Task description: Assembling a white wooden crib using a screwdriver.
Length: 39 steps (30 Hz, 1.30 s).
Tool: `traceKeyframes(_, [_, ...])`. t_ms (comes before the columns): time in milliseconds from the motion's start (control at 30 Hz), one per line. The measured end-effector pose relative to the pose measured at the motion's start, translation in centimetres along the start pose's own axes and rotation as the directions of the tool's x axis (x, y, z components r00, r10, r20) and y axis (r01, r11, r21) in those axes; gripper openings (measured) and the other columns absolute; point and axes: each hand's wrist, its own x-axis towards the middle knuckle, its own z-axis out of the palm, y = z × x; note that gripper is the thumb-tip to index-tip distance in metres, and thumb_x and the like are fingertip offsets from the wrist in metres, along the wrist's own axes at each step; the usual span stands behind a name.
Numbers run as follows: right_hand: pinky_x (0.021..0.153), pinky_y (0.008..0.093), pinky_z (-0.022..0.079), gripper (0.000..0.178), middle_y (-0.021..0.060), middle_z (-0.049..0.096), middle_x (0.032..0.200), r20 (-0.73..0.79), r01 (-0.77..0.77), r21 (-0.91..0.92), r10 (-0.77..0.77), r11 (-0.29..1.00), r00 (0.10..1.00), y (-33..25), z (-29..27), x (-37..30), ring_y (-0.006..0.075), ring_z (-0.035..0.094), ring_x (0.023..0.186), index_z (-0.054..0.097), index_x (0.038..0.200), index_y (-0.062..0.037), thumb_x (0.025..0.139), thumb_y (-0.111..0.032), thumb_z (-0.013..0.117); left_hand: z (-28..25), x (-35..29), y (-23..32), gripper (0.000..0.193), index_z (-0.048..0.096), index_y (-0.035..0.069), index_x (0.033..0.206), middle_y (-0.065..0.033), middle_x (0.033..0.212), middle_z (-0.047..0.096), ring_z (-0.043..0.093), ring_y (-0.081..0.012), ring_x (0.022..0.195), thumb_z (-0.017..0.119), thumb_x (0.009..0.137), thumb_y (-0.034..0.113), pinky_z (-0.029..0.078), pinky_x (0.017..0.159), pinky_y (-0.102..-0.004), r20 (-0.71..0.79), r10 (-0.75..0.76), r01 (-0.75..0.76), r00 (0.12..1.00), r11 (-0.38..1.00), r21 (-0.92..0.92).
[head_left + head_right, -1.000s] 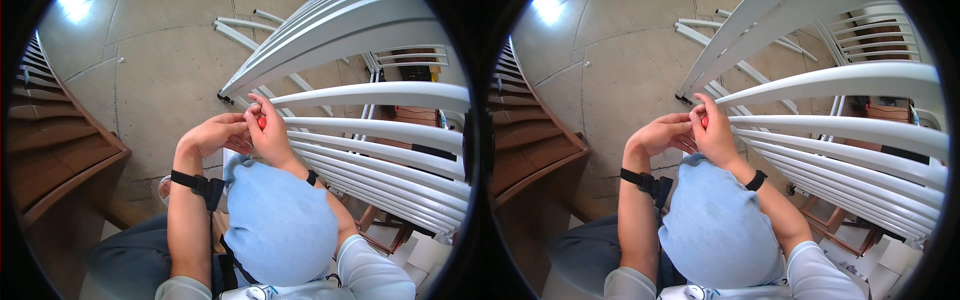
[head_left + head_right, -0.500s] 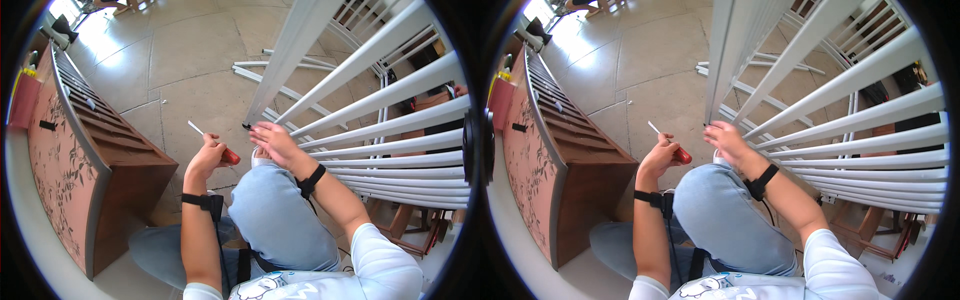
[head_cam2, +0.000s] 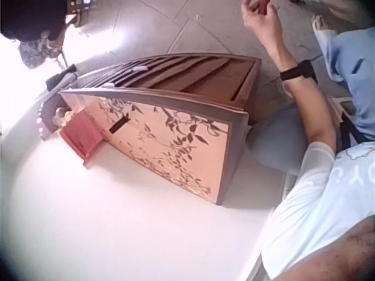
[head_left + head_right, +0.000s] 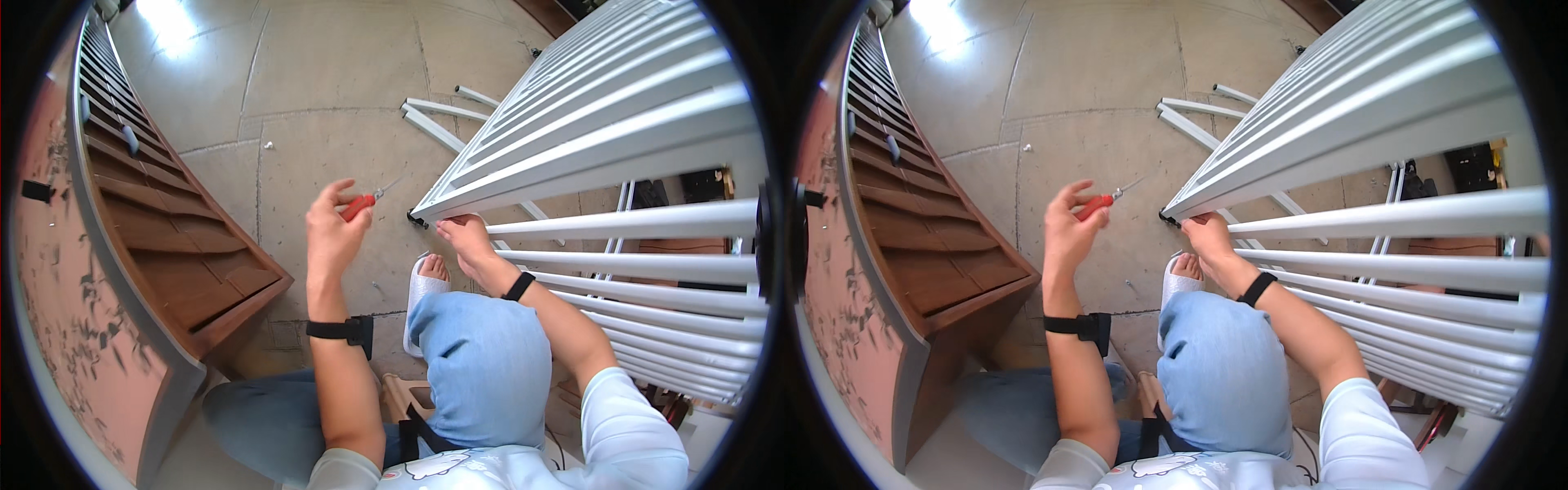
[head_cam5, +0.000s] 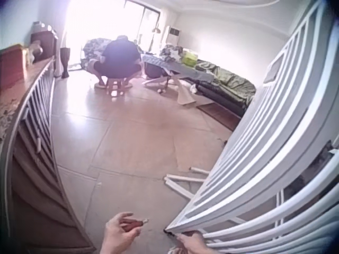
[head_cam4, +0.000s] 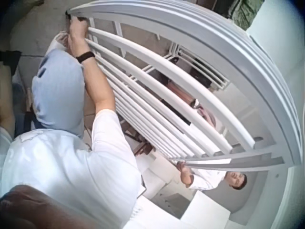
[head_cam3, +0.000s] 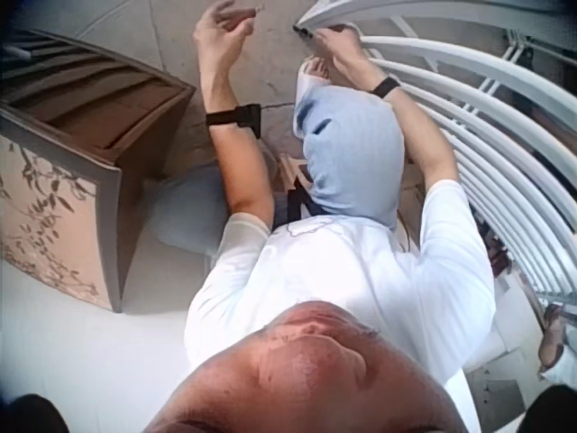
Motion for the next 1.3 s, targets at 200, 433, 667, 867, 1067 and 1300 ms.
traceKeyframes(200, [0.095, 0.0337, 0.048, 0.03, 0.0141, 0.059, 0.109, -0.024, -0.136, 0.376, 0.156, 0.917, 0.988, -1.5, 0.8, -1.4, 0.0224, 0.058, 0.104, 0.057, 0.107, 0.0066, 0.079, 0.015, 0.052, 1.4, 2.0, -2.3, 0.026, 0.061, 0.001, 0.105, -0.0087, 0.099, 0.067, 0.052, -0.0064, 0.068, 0.07, 0.09, 0.02, 0.04, 0.059, -0.0176, -0.193, -0.254, 0.015, 0.948, 0.639, -0.769])
traceKeyframes(433, [0.112, 0.0414, 0.031, 0.053, 0.013, 0.05, 0.131, 0.052, -0.218, 0.543, 0.227, 0.811, 0.973, -3.0, 1.2, -3.0, 0.0264, 0.041, 0.13, 0.051, 0.125, 0.0019, 0.075, 0.017, 0.044, 4.4, 3.1, -3.7, 0.039, 0.05, 0.005, 0.108, -0.0092, 0.087, 0.064, 0.05, -0.0081, 0.062, 0.045, 0.1, 0.044, 0.04, 0.052, -0.0203, -0.401, -0.285, -0.058, 0.87, 0.75, -0.659])
traceKeyframes(667, [0.117, 0.045, 0.023, 0.068, 0.0068, 0.034, 0.151, 0.121, -0.195, 0.548, 0.154, 0.813, 0.981, -0.4, 0.4, -2.3, 0.0273, 0.03, 0.14, 0.044, 0.14, -0.0046, 0.075, 0.016, 0.042, 4.7, 5.5, -3.2, 0.042, 0.043, 0.005, 0.109, -0.0121, 0.082, 0.062, 0.052, -0.011, 0.06, 0.039, 0.101, 0.047, 0.047, 0.053, -0.0239, -0.549, -0.203, -0.138, 0.811, 0.846, -0.516])
traceKeyframes(867, [0.117, 0.0467, 0.023, 0.074, 0.0047, 0.028, 0.154, 0.18, -0.214, 0.485, 0.143, 0.848, 0.973, 0.2, -0.4, -2.5, 0.0276, 0.029, 0.141, 0.04, 0.144, -0.011, 0.075, 0.016, 0.043, 4.9, 6.6, -3.8, 0.043, 0.043, 0.004, 0.109, -0.0135, 0.084, 0.062, 0.049, -0.0118, 0.06, 0.042, 0.1, 0.047, 0.047, 0.055, -0.0257, -0.474, -0.2, -0.096, 0.858, 0.843, -0.53])
traceKeyframes(1067, [0.116, 0.0475, 0.025, 0.08, 0.0025, 0.02, 0.158, 0.309, -0.29, 0.481, 0.15, 0.827, 0.939, 0.8, -1.2, -2.4, 0.0278, 0.027, 0.142, 0.037, 0.147, -0.0196, 0.075, 0.016, 0.045, 5.5, 7.0, -4.3, 0.046, 0.044, 0.003, 0.11, -0.0138, 0.086, 0.062, 0.048, -0.0121, 0.063, 0.043, 0.099, 0.048, 0.046, 0.058, -0.0272, -0.41, -0.21, -0.053, 0.888, 0.838, -0.543])
traceKeyframes(1300, [0.112, 0.0477, 0.031, 0.077, 0.0026, 0.024, 0.157, 0.361, -0.303, 0.522, 0.115, 0.798, 0.925, 0.9, -1.9, -2.2, 0.027, 0.033, 0.138, 0.037, 0.147, -0.0216, 0.081, 0.016, 0.046, 5.5, 7.4, -3.2, 0.046, 0.046, 0.003, 0.109, -0.0145, 0.086, 0.063, 0.05, -0.0122, 0.063, 0.044, 0.099, 0.048, 0.047, 0.058, -0.027, -0.414, -0.156, -0.074, 0.897, 0.87, -0.488])
